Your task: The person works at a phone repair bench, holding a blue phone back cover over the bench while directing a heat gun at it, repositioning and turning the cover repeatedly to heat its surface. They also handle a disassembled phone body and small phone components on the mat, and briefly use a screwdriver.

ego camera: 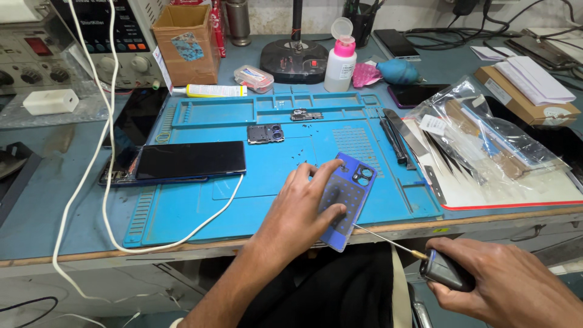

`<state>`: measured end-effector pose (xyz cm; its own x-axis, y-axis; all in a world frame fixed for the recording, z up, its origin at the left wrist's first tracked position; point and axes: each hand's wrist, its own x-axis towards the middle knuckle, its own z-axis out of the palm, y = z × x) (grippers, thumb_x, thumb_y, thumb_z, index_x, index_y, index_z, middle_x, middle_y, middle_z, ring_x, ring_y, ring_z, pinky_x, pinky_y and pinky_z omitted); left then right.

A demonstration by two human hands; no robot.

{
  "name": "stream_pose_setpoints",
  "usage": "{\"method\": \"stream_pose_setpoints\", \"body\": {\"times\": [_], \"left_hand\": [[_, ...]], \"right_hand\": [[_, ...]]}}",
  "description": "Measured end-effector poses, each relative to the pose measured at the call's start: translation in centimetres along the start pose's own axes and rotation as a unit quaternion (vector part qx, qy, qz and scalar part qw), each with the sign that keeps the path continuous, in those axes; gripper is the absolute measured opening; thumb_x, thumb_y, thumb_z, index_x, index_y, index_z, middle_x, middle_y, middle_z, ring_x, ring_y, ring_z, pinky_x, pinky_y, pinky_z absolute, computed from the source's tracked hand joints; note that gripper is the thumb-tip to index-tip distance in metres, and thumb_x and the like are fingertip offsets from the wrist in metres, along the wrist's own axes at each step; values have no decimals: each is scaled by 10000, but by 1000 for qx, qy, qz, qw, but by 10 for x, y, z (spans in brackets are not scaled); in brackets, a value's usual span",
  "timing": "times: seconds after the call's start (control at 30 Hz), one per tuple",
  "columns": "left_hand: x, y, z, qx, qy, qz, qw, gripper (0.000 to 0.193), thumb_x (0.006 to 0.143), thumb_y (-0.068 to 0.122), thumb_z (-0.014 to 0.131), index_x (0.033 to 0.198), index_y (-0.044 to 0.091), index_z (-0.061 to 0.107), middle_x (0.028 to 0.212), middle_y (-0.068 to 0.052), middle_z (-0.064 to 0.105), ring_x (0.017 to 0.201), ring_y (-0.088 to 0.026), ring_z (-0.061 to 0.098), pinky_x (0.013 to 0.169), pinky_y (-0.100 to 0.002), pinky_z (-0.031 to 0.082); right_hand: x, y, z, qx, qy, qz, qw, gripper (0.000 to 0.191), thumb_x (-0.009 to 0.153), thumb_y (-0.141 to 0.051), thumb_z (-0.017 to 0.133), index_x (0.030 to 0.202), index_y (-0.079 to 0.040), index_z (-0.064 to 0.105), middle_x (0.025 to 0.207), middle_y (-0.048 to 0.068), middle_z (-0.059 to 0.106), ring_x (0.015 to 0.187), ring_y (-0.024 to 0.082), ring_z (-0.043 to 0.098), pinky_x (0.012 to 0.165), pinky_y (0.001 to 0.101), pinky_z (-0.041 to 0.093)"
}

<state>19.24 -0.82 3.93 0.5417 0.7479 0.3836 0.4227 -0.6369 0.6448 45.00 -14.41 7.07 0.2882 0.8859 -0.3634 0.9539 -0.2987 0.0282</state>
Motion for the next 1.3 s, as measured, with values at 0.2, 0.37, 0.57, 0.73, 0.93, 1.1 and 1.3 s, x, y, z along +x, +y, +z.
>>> {"method": "stream_pose_setpoints", "body": {"times": [0.2,0.37,0.57,0.73,0.93,1.1,1.3], "left_hand": [[3,-1,3,-71,25,-12,997,742,783,147,820,1460,85,523,1110,-155,611,1040,-304,639,907,-425,525],[5,-3,3,-86,11,-44,995,678,807,158,807,1426,34,561,1026,-139,625,915,-270,662,819,-400,550],[7,0,4,-80,-9,-68,994,679,810,170,796,1423,14,551,1004,-121,617,878,-232,657,782,-385,559],[6,0,4,-73,2,-51,996,674,810,156,800,1418,-3,558,996,-127,615,877,-234,649,789,-395,549],[6,0,4,-76,3,-51,996,670,814,158,798,1418,-5,560,992,-128,613,869,-233,647,783,-398,548],[6,-1,4,-76,0,-54,996,673,815,160,795,1421,-4,552,998,-126,611,873,-231,649,781,-394,552],[5,-2,5,-81,4,-51,995,674,817,159,794,1426,1,551,1015,-126,622,890,-232,657,798,-387,556]], "right_hand": [[1,1,3,2,-3,-21,1000,720,740,-552,790,1378,-269,613,1096,-43,780,961,232,779,858,383,619],[2,2,6,-21,-9,-9,1000,731,733,-547,764,1391,-280,590,1144,-51,765,990,228,778,883,373,626],[2,2,8,-15,5,-29,999,749,722,-569,771,1394,-283,605,1163,-62,765,1002,223,776,874,380,626],[4,6,10,-15,-27,0,1000,718,733,-556,766,1375,-285,592,1198,-72,753,1006,206,789,898,365,634],[9,19,26,3,46,-91,995,734,716,-573,800,1348,-241,628,1209,-27,763,1032,252,765,865,401,623],[15,26,38,1,15,-72,997,772,717,-584,795,1398,-268,616,1269,-24,740,1038,246,773,897,378,630],[10,17,31,13,27,-45,999,752,710,-551,796,1384,-266,624,1211,-22,753,1002,239,781,878,380,628]]}}
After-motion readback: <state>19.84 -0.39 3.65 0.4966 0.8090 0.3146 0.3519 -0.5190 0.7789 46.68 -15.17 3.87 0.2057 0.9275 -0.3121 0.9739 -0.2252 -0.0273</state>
